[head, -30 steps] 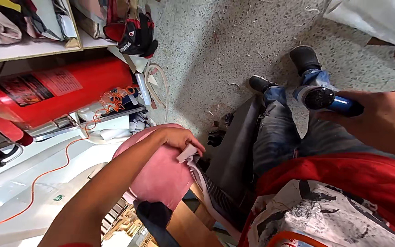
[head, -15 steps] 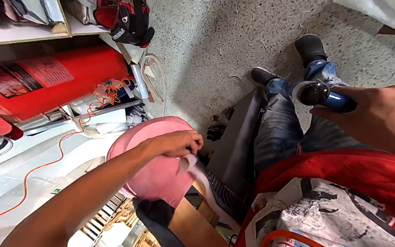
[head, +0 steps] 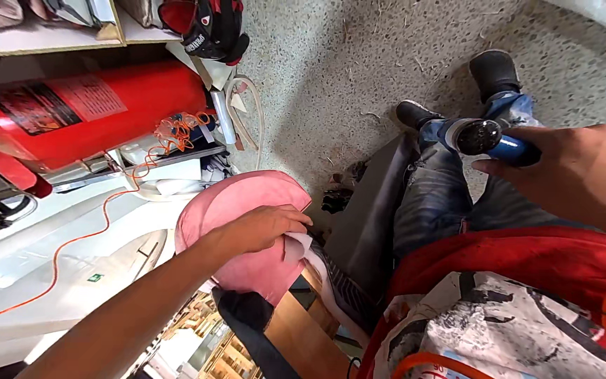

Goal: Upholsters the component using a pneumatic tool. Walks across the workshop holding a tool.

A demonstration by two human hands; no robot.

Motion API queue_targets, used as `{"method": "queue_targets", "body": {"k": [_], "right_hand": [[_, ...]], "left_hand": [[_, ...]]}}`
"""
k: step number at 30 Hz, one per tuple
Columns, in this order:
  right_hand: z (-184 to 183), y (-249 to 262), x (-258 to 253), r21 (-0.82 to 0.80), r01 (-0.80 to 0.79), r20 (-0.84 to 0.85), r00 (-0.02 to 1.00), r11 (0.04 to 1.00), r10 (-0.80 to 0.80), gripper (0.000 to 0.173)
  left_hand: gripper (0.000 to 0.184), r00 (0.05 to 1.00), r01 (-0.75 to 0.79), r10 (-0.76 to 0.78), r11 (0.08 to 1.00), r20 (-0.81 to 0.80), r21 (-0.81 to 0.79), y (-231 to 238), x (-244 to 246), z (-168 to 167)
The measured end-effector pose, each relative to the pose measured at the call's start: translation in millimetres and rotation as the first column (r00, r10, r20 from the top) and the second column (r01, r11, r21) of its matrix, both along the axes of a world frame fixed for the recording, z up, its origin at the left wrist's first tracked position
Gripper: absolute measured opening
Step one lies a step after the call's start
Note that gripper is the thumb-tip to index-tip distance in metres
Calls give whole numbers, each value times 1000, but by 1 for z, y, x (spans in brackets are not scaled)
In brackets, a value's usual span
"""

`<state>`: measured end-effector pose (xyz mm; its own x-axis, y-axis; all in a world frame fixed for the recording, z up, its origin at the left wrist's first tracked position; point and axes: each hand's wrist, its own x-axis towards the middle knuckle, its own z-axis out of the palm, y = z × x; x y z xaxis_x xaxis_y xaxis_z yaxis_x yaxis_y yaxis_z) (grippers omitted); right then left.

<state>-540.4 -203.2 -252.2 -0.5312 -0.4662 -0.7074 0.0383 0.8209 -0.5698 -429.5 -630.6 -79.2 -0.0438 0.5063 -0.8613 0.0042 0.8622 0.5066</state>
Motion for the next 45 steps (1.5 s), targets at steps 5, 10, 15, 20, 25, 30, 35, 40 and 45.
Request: {"method": "queue_targets", "body": {"k": [5, 10, 15, 20, 25, 30, 35, 40, 45], "right_hand": [[6, 3, 5, 0, 0, 1, 1000, 1000, 0, 36], [8, 11, 2, 14, 2, 1, 1000, 1000, -2, 37], [2, 7, 1, 51, 13, 15, 1000, 999, -14, 39], [13, -30, 10, -138, -131, -70, 990, 982, 122, 32], [3, -93, 45, -498, -312, -156, 950, 810, 270, 27], [-4, -151, 95, -727, -199, 2, 956, 657, 293, 23], [-3, -162, 100, -750, -164, 40, 956, 641, 291, 28], [-8, -167, 104, -781, -140, 50, 958, 608, 284, 24], [-9, -188, 116, -802, -145, 70, 941, 580, 332, 27]], "left_hand": [[26, 979, 202, -201, 969, -26, 140, 18, -8, -33], [9, 953, 260, -238, 960, -187, 106, 26, 13, -37], [16, 892, 147, -193, 979, -408, -141, 34, 51, 22], [22, 885, 91, -148, 985, -442, -148, 33, 64, 53], [26, 861, 120, -171, 984, -479, -135, 33, 62, 56], [25, 845, 97, -180, 978, -504, -187, 32, 65, 54], [23, 838, 51, -93, 994, -538, -94, 24, 58, 47], [24, 860, 105, -130, 991, -493, -79, 16, 55, 54], [24, 867, 142, -169, 985, -468, -93, 15, 57, 59]]}}
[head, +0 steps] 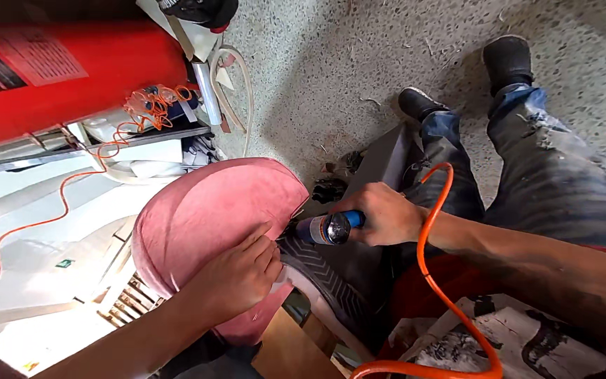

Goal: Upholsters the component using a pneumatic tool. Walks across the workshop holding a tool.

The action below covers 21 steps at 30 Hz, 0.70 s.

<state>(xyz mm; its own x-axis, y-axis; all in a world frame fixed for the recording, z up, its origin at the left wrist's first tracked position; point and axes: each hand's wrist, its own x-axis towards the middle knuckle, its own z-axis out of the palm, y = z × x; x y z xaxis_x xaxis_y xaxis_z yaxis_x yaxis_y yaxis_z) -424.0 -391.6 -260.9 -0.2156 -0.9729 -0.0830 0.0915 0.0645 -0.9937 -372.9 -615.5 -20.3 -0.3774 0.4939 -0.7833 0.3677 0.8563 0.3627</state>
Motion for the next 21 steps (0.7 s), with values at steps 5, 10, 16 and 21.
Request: {"method": "queue_targets", "body": {"k": [5, 10, 16, 21], "right_hand": [[1, -9, 2, -59, 30, 22, 999, 998, -29, 24], [6, -20, -1, -94, -19, -72, 997, 995, 13, 24], [7, -25, -10, -166, -56, -110, 993, 985, 38, 21], [13, -26, -9, -230, -40, -91, 996, 972, 19, 23]], "left_hand": [[25, 997, 72, -72, 991, -3, -115, 10, 3, 7], [28, 997, 67, -53, 958, 56, -279, 19, 10, 24], [38, 994, 96, -70, 913, 80, -396, 20, 8, 46], [40, 991, 121, -86, 894, 99, -432, 22, 7, 50]]}}
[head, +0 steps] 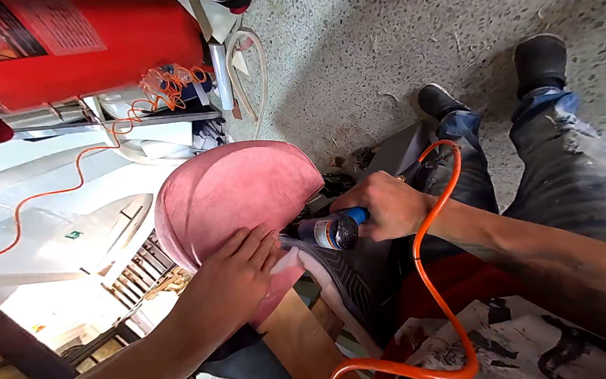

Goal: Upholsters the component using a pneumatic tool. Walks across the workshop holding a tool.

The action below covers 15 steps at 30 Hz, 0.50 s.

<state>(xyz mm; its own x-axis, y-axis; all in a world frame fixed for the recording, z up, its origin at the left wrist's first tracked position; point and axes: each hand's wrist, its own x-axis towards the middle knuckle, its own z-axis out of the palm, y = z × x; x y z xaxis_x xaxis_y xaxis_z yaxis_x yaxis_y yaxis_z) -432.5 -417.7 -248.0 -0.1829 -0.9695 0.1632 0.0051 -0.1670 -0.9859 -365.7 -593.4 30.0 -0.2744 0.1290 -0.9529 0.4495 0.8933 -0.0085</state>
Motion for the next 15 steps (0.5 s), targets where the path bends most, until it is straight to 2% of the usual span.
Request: {"method": "queue_targets", "body": {"k": [5, 8, 10, 12, 14, 15], "right_hand": [[4, -2, 1, 29, -6, -69, 998, 1000, 8, 19], [1, 18, -11, 19, 40, -25, 999, 999, -40, 19], [-6, 45, -19, 15, 93, -5, 996, 996, -93, 19], [-15, 72, -27, 38, 122, -13, 993, 992, -121, 19], [-23, 96, -31, 60, 133, -42, 991, 989, -130, 20], [-25, 107, -30, 65, 138, -62, 989, 988, -134, 21]], "left_hand": [[41, 1000, 5, -5, 1000, 9, -16, 1, 0, 0], [42, 988, -155, 155, 988, -26, -6, -2, -4, -3], [37, 963, -242, 238, 970, -124, -16, 2, -9, -4], [29, 938, -234, 218, 972, -268, -30, 14, -28, -7], [33, 923, -213, 219, 976, -316, 54, 27, -55, -12], [37, 933, -215, 249, 965, -258, 152, 31, -62, -18]]}}
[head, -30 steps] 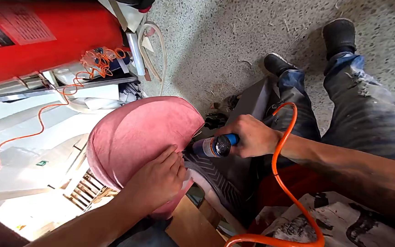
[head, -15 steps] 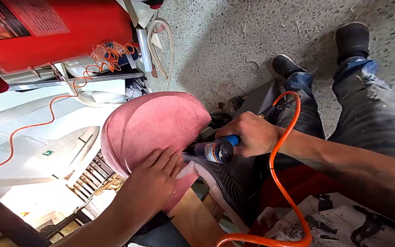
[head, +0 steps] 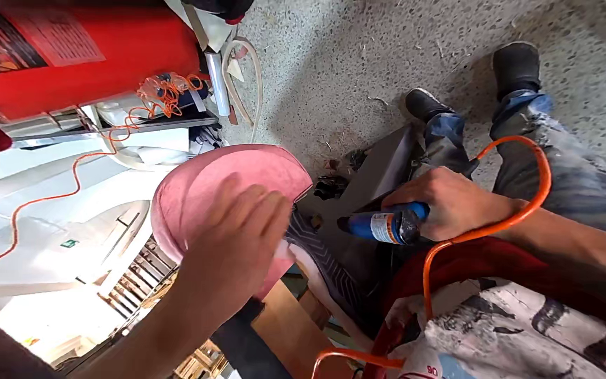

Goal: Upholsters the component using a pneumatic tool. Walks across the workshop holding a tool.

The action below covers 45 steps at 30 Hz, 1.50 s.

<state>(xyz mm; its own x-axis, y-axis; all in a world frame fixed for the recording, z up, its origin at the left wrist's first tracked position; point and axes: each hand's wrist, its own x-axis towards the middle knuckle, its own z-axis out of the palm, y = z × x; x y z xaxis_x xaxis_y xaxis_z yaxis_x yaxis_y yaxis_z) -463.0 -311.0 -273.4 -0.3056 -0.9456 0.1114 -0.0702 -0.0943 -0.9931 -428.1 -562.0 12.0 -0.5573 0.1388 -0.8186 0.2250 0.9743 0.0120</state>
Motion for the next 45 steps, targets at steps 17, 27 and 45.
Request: {"method": "queue_targets", "body": {"k": [17, 27, 45], "right_hand": [[29, -1, 39, -41, -213, -27, 977, 976, 212, 16], [40, -18, 84, -47, -282, -52, 959, 958, 280, 19], [38, -76, 44, -24, -139, -79, 987, 990, 137, 23]], "left_hand": [[17, 926, 90, -222, 916, 307, 391, 7, 77, -49], [56, 898, 55, -62, 998, 437, 29, 15, 102, 16], [57, 954, 27, -50, 996, 294, 79, 7, 106, 11]]}}
